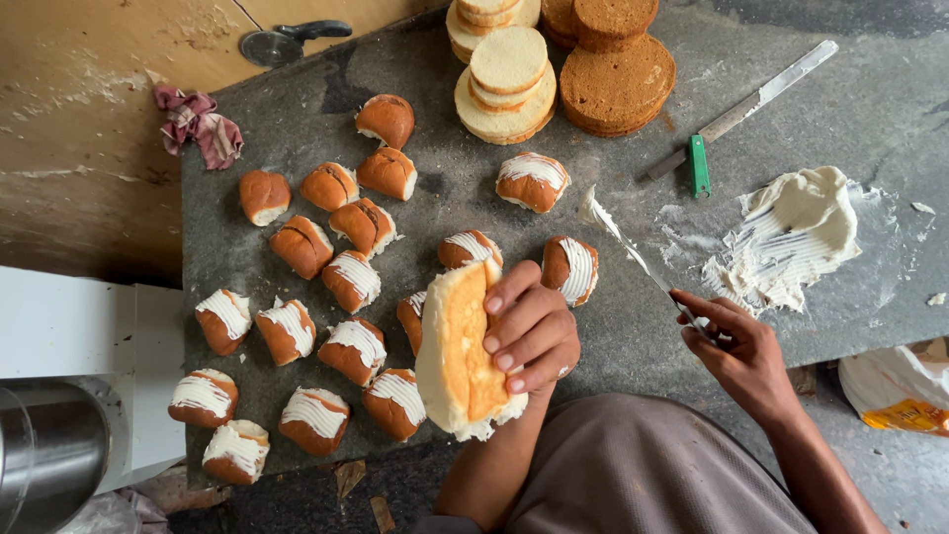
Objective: The person spreads cream inside sliced buns using a knife and places them on the counter.
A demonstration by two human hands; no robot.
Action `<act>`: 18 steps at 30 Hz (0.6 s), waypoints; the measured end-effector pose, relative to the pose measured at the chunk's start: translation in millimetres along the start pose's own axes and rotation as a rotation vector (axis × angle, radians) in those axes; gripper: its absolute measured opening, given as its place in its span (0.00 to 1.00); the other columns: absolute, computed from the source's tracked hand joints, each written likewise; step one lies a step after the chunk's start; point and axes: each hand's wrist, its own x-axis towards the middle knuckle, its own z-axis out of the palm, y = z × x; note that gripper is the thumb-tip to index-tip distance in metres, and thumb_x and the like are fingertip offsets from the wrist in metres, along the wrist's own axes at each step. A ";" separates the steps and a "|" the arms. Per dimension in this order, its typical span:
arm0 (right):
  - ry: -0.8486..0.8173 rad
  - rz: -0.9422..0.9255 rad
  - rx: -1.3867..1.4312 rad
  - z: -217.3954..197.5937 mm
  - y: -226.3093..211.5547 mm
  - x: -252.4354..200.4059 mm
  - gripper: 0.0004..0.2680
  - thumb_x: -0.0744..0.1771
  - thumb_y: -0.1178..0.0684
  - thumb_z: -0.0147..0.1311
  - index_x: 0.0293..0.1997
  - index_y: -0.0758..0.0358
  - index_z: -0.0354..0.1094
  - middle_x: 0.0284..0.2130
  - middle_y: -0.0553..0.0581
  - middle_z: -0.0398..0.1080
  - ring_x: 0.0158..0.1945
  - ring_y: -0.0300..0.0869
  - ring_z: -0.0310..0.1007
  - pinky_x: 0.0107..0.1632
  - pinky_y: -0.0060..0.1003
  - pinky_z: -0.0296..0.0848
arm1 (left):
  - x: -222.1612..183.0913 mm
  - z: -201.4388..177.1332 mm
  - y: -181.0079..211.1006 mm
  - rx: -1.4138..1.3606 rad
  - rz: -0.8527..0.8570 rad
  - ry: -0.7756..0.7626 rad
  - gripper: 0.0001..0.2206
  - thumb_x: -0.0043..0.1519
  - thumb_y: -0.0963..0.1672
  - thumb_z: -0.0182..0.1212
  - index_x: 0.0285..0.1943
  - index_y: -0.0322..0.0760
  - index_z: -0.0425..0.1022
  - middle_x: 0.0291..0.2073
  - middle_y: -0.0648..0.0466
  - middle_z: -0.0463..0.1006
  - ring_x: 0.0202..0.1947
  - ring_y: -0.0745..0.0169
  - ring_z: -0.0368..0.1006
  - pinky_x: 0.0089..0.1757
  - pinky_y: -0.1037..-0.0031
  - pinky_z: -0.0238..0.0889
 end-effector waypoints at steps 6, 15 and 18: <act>-0.005 -0.012 -0.005 1.4 -1.3 -2.1 0.18 0.66 0.61 0.53 0.64 0.51 0.70 0.47 0.53 0.74 0.43 0.38 0.75 0.44 0.36 0.80 | -2.4 9.0 -6.1 0.010 0.034 0.051 0.11 0.72 0.44 0.59 0.37 0.37 0.67 0.26 0.52 0.73 0.34 0.57 0.74 0.32 0.67 0.77; -0.025 -0.042 -0.018 3.7 0.8 -2.3 0.17 0.66 0.60 0.52 0.63 0.51 0.70 0.45 0.54 0.73 0.46 0.39 0.76 0.50 0.37 0.80 | 1.8 -5.0 -0.8 0.140 0.074 0.051 0.15 0.65 0.45 0.66 0.31 0.42 0.63 0.31 0.56 0.64 0.38 0.63 0.65 0.35 0.71 0.74; -0.023 -0.016 -0.022 3.3 0.6 -2.3 0.17 0.66 0.60 0.52 0.63 0.50 0.70 0.45 0.54 0.74 0.45 0.40 0.76 0.48 0.40 0.81 | -0.9 -8.5 3.0 0.059 0.058 0.010 0.15 0.70 0.45 0.61 0.32 0.42 0.63 0.30 0.55 0.66 0.35 0.61 0.69 0.34 0.69 0.75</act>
